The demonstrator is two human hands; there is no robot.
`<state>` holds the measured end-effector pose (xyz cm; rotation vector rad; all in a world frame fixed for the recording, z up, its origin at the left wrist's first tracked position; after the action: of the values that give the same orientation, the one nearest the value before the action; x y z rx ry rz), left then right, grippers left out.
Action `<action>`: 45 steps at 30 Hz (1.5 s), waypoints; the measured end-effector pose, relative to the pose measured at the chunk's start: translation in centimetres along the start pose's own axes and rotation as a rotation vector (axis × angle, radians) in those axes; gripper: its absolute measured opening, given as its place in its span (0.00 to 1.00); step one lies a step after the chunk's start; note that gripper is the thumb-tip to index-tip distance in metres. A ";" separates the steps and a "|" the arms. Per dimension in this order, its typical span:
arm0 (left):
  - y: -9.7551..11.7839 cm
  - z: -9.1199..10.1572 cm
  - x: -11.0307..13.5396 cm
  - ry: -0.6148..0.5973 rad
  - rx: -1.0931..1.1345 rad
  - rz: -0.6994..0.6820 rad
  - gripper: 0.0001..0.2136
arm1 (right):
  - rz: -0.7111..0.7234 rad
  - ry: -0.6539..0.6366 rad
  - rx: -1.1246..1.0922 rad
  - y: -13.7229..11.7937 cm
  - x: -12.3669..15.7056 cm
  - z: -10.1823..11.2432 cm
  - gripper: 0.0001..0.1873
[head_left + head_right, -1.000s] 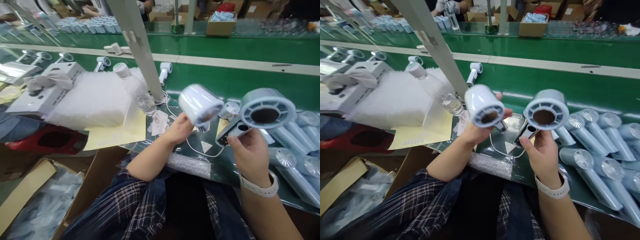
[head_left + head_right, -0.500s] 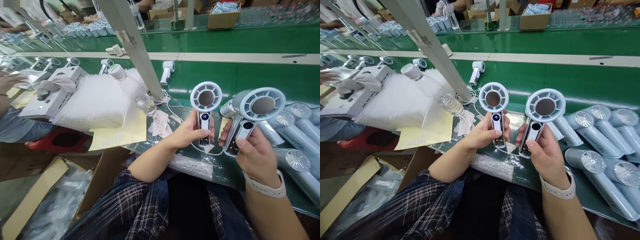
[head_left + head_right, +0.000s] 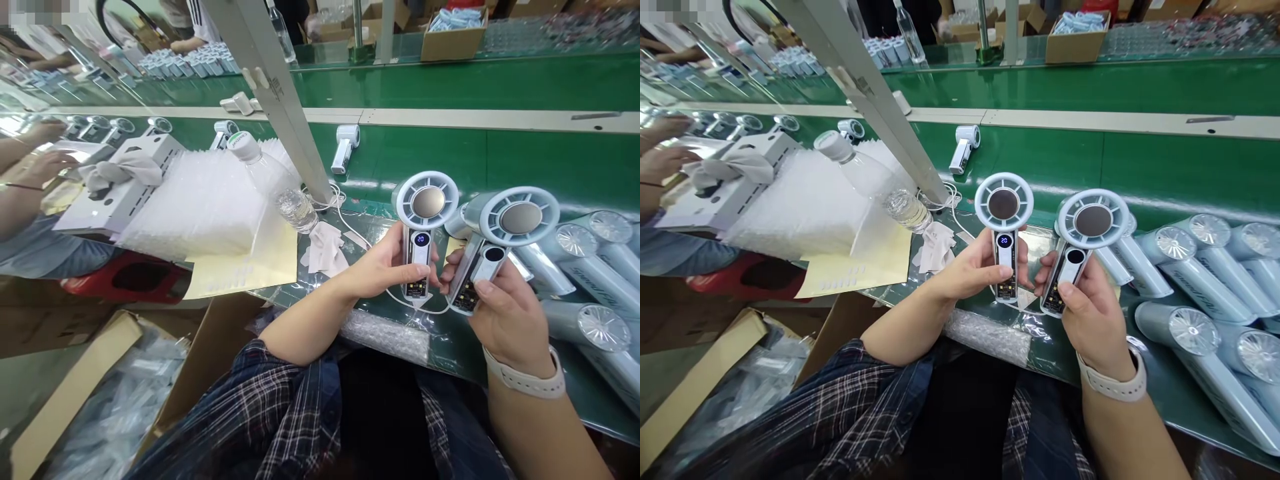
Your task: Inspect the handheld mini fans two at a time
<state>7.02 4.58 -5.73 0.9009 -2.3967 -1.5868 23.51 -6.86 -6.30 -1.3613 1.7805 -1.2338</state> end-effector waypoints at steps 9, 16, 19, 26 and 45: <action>-0.1 -0.3 -0.2 0.067 -0.006 0.041 0.27 | 0.031 0.038 0.047 0.0 0.2 0.0 0.20; -0.2 0.2 -0.4 0.110 -0.077 0.046 0.25 | -0.032 0.126 0.017 0.1 0.0 -0.5 0.18; 0.0 0.2 -0.5 0.030 -0.107 0.001 0.25 | -0.016 0.104 0.035 -0.2 0.2 -0.9 0.18; -0.6 0.3 -0.6 0.016 -0.122 0.014 0.28 | -0.016 0.083 0.088 0.0 0.1 -1.0 0.18; 0.2 -0.2 -0.2 0.168 -0.207 0.080 0.32 | 0.013 0.163 0.068 0.0 -0.2 -0.6 0.12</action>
<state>7.20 4.55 -5.41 0.8506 -2.0842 -1.6231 23.07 -6.46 -6.04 -1.2403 1.8356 -1.4197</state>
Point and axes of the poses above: each hand's wrist, its own x-axis away from the middle knuckle, its own z-axis out of the back of the hand, y = z × x, the point moved 2 cm from there along -x, towards the middle knuckle, and after that the axes turned 4 degrees about -z, right-handed, at the moved point
